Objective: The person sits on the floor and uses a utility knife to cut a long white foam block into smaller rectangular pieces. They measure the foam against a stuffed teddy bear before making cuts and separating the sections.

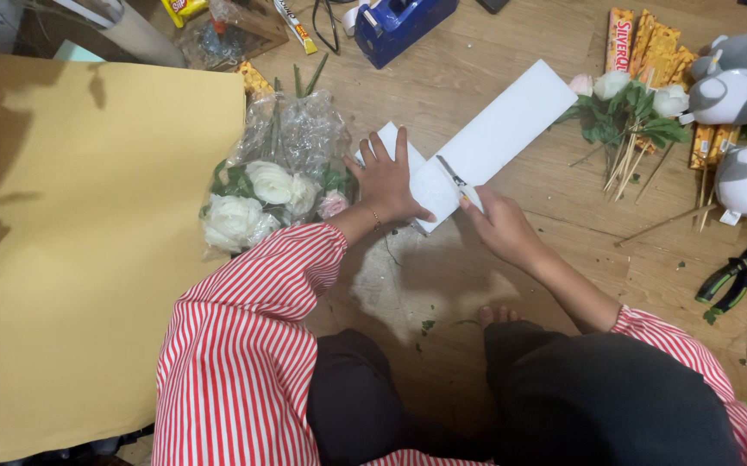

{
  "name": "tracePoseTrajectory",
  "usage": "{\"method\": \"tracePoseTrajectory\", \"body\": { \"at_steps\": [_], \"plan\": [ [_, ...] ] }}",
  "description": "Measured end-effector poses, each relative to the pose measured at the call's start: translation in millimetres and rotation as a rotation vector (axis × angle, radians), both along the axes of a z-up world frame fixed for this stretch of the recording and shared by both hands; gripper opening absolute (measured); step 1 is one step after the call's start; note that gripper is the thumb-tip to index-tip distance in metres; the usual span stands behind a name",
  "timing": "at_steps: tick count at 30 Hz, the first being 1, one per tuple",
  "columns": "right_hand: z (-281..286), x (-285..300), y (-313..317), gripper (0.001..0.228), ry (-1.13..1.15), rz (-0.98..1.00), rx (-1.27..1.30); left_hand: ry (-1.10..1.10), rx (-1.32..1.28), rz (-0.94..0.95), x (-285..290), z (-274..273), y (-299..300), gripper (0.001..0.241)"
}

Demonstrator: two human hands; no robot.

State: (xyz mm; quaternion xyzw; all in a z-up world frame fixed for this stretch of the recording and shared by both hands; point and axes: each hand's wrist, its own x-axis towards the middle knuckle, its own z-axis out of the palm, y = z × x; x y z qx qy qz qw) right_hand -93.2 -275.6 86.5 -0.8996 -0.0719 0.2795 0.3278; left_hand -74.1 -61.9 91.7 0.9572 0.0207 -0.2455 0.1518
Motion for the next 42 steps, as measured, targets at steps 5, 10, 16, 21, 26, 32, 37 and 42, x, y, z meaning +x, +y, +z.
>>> {"method": "tracePoseTrajectory", "body": {
  "at_steps": [5, 10, 16, 21, 26, 32, 37, 42],
  "plan": [
    [14, 2, 14, 0.041, -0.142, 0.179, -0.257, -0.018, -0.034, 0.001, -1, -1, 5, 0.147],
    [17, 5, 17, 0.041, -0.201, 0.221, -0.354, -0.020, -0.045, -0.003, -2, 2, 6, 0.142],
    [15, 6, 16, 0.040, -0.179, 0.250, -0.329, 0.012, -0.033, -0.011, -1, 4, 5, 0.144],
    [13, 5, 16, 0.039, -0.199, 0.239, -0.325, 0.005, -0.036, -0.008, -1, 4, 4, 0.141],
    [11, 9, 15, 0.036, -0.228, 0.306, -0.372, 0.016, -0.017, -0.008, -1, 7, 3, 0.140],
    [18, 11, 16, 0.035, -0.240, 0.350, -0.406, 0.024, -0.010, -0.018, -1, 9, 3, 0.138],
    [7, 14, 13, 0.034, -0.276, 0.409, -0.445, 0.029, -0.017, -0.021, -2, 12, 2, 0.137],
    [3, 14, 10, 0.033, -0.310, 0.432, -0.441, 0.042, 0.001, -0.022, -1, 13, 1, 0.135]
  ]
}}
